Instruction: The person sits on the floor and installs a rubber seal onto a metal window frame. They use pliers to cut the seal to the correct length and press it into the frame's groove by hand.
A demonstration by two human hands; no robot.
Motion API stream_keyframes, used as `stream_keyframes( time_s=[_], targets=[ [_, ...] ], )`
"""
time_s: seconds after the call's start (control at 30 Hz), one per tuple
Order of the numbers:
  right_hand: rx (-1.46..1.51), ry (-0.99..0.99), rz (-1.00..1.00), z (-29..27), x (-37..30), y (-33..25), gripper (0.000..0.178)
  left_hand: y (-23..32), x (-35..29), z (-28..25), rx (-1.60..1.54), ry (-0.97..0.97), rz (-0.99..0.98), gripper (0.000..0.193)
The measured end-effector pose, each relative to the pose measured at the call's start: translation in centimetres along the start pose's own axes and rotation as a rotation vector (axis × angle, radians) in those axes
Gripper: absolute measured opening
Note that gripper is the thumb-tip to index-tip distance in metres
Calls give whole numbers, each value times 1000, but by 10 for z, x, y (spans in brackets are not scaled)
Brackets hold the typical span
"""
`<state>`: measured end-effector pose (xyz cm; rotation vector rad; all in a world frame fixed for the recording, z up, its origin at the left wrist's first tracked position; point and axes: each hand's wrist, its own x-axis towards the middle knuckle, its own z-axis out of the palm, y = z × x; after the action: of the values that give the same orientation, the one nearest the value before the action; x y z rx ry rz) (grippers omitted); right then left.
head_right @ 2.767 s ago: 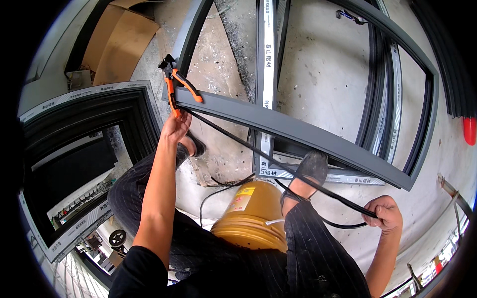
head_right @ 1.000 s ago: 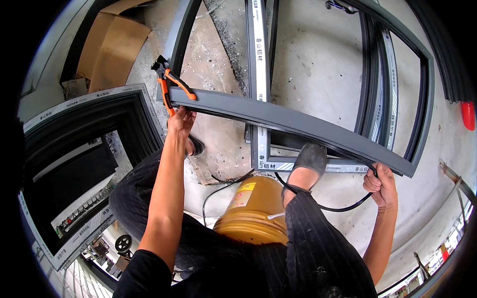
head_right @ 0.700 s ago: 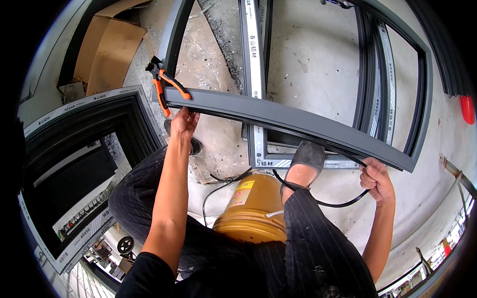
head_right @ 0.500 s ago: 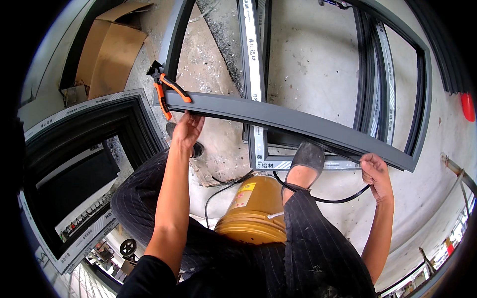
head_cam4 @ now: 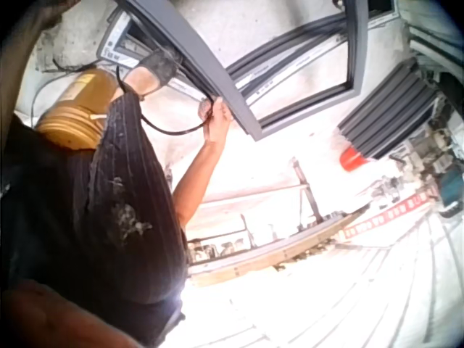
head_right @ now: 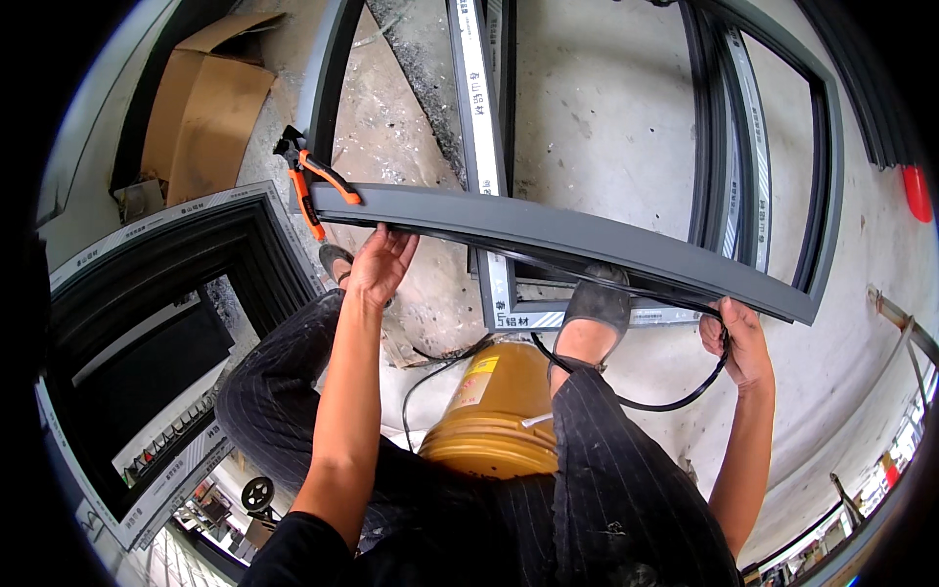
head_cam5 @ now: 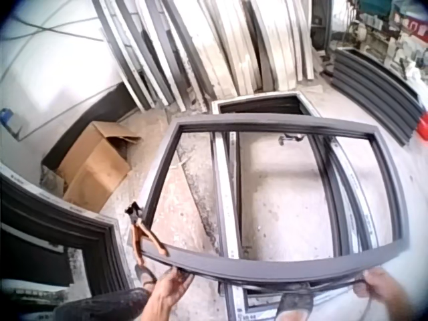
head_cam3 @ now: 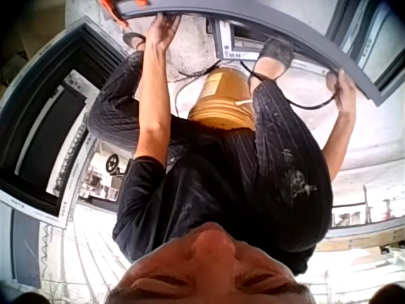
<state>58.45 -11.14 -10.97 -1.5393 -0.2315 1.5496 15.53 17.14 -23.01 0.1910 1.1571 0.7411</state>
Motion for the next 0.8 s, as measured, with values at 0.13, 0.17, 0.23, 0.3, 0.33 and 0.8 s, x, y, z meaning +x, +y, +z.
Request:
stream_keyframes(
  time_s=[0.13,0.17,0.23,0.3,0.33,0.8],
  targets=[
    [100,-164,-17,5,-1,-2,50,-14,10,4,81,133,90,20],
    [117,-165,-2,5,-1,0,50,-15,12,8,111,193,117,20],
    [150,-168,30,3,-1,2,49,-16,10,14,152,242,113,19],
    [177,-144,50,0,0,6,49,-16,6,18,143,225,84,19],
    [190,-131,60,-1,1,8,48,-14,2,19,109,185,50,18],
    [179,46,208,1,10,16,49,-45,-17,41,123,67,-51,17]
  ],
)
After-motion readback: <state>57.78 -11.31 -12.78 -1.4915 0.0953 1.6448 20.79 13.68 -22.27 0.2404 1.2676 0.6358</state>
